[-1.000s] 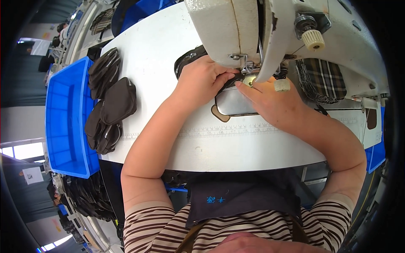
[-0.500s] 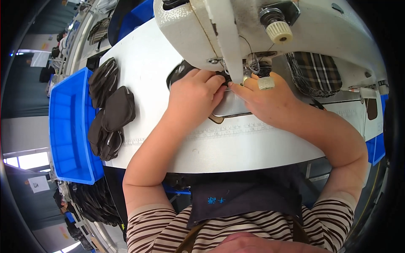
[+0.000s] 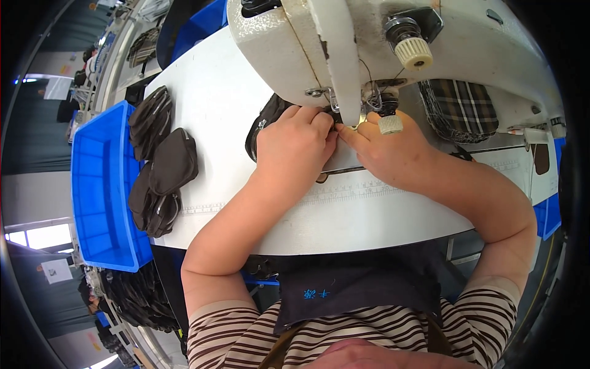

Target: Sewing components of a small dark leather pouch using an industrial sewing machine.

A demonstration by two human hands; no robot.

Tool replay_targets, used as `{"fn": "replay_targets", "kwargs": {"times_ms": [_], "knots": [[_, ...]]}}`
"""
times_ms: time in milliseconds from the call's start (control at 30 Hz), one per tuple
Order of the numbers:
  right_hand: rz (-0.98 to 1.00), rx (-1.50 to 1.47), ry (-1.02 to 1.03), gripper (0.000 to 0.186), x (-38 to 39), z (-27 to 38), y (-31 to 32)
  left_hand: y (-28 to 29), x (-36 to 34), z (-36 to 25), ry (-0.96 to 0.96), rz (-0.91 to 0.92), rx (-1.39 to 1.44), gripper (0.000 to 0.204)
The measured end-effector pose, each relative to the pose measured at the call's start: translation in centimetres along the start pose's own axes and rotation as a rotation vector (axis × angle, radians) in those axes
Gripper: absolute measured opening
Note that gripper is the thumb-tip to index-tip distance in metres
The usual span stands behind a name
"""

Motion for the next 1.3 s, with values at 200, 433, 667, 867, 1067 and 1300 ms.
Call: {"fn": "replay_targets", "kwargs": {"times_ms": [200, 433, 667, 867, 1067, 1300], "knots": [[0.045, 0.026, -0.026, 0.035, 0.0, 0.0, -0.2, -0.1, -0.5, -0.5, -0.052, -0.044, -0.131, 0.012], [0.057, -0.044, 0.026, 0.027, 0.3, -0.1, -0.6, -0.9, -0.3, 0.8, 0.027, -0.102, 0.052, 0.014], [0.196, 0.029, 0.056, 0.051, 0.6, 0.0, -1.0, -1.0, 0.0, 1.7, 0.058, -0.015, 0.303, 0.019], [0.069, -0.081, -0.002, 0.013, 0.0, 0.0, 0.1, 0.2, 0.0, 1.2, -0.124, -0.025, 0.230, 0.022], [0.053, -0.039, 0.020, 0.013, -0.1, 0.1, 0.3, -0.2, -0.1, 1.6, -0.147, 0.030, 0.270, 0.023], [0.010, -0.011, 0.011, 0.013, 0.2, 0.0, 0.0, -0.1, 0.0, 0.2, -0.147, -0.059, 0.130, 0.017]]}}
Point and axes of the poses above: each hand's wrist, its own x-axis away from the middle knuckle, its own y-axis out of the back of the hand, z = x × y, the point moved 7 cm from there along -x, towards the middle knuckle, and after that the axes turned 3 degrees about -y, right-handed, at the moved point
